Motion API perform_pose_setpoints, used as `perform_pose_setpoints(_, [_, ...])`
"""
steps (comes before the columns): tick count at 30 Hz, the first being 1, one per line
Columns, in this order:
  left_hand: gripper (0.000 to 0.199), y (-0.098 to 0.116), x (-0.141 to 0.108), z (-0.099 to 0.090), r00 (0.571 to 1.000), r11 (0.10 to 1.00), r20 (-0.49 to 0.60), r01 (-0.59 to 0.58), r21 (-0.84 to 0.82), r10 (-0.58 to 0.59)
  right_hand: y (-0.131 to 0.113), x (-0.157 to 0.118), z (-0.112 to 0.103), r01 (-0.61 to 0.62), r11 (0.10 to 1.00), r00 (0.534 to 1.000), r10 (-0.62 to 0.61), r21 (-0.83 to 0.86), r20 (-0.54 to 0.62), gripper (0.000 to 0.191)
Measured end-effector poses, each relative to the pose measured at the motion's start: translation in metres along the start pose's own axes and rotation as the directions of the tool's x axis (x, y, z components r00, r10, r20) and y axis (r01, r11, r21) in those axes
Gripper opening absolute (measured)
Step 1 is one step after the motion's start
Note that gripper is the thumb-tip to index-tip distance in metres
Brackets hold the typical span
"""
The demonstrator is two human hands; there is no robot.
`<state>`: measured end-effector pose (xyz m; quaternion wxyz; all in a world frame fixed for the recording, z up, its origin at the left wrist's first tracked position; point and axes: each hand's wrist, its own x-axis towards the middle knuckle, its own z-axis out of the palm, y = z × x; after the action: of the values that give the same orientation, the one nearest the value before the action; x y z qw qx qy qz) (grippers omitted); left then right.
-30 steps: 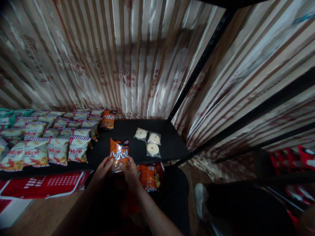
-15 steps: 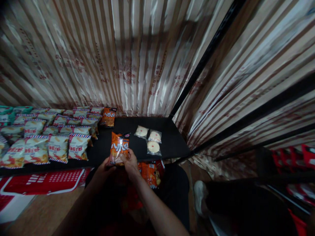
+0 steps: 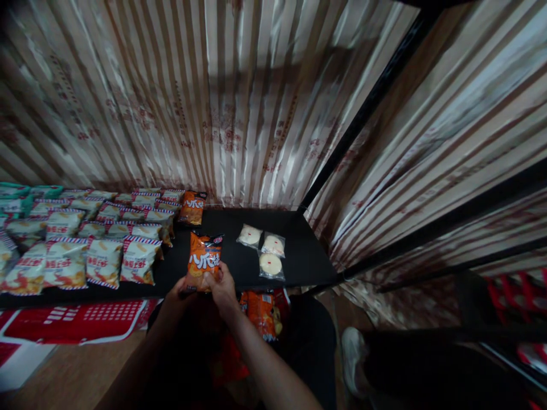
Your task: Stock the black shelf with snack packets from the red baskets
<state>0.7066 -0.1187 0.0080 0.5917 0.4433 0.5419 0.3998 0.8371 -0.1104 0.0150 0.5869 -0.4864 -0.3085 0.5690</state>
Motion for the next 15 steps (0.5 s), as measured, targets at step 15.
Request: perform_pose_setpoints(15, [0.056,-0.022,0.025,0.005,0.914,0.838,-0.216,-0.195,0.509,0.344,0.0,0.03,0.012,0.022,1.0,1.0,-0.022,-0.018,-0.018,0.049])
